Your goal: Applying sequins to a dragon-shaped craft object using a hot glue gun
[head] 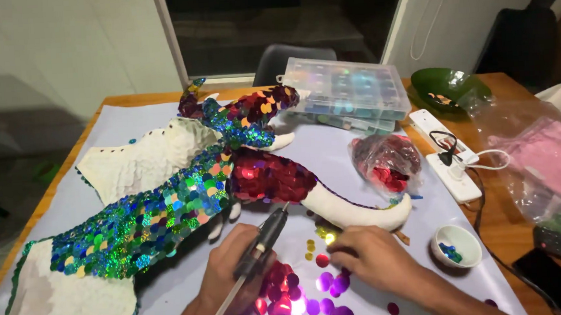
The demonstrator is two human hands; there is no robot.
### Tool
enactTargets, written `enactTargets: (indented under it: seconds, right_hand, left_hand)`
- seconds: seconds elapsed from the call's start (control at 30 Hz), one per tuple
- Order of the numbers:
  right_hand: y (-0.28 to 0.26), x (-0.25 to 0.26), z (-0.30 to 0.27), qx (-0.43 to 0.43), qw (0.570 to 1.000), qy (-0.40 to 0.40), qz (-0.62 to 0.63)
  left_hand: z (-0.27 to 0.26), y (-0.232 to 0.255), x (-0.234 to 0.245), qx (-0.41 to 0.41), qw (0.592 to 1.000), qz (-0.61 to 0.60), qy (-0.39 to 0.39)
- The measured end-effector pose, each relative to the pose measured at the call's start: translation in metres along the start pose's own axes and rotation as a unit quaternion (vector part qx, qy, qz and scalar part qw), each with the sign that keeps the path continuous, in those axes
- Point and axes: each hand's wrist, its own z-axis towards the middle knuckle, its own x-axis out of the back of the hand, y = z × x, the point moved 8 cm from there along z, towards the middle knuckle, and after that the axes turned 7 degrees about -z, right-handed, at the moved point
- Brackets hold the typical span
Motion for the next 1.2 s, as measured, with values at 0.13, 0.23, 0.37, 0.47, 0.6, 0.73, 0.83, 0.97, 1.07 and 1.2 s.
enactTargets:
  seconds: [0.13, 0.23, 0.37, 0.47, 0.6, 0.73, 0.83, 0.97, 1.07, 1.2]
  right_hand:
    - [-0.003, -0.015, 0.011, -0.039, 0.997, -0.03, -0.052]
    - [-0.02, -0.011, 0.01, -0.037, 0.995, -0.073, -0.064]
    - [-0.025, -0.002, 0.005, -0.088, 0.994, -0.062, 0.009]
    - [-0.021, -0.007, 0.002, -0.124, 0.976, -0.052, 0.173]
    - [-0.025, 0.009, 0.005, -0.172, 0.912, -0.048, 0.368]
    - [-0.028, 0.011, 0.016, -0.202, 0.872, -0.003, 0.446]
    - [-0.025, 0.002, 0.019, -0.229, 0.843, 0.015, 0.487]
    - [-0.025, -0.004, 0.016, -0.215, 0.821, 0.027, 0.528]
    - [-0.018, -0.015, 0.015, -0.212, 0.807, 0.027, 0.55]
    - [-0.013, -0.018, 0.013, -0.223, 0.791, 0.055, 0.567]
  left_hand:
    - [-0.004, 0.009, -0.006, 0.018, 1.0, 0.015, -0.018]
    - [-0.015, 0.009, -0.005, 0.054, 0.998, 0.027, -0.003]
    - [-0.019, 0.01, 0.002, 0.046, 0.999, 0.009, 0.012]
    - [-0.019, 0.008, 0.002, 0.046, 0.999, 0.013, 0.005]
    - [-0.019, 0.005, 0.004, 0.06, 0.998, 0.008, 0.012]
    - [-0.02, 0.0, 0.003, 0.075, 0.997, 0.002, -0.003]
    - [-0.021, -0.001, 0.001, 0.066, 0.998, 0.013, -0.016]
    - [-0.02, 0.001, 0.0, 0.061, 0.998, -0.002, -0.025]
    - [-0.022, -0.001, -0.002, 0.065, 0.997, -0.011, -0.034]
    - [-0.024, -0.009, -0.01, 0.105, 0.992, -0.01, -0.072]
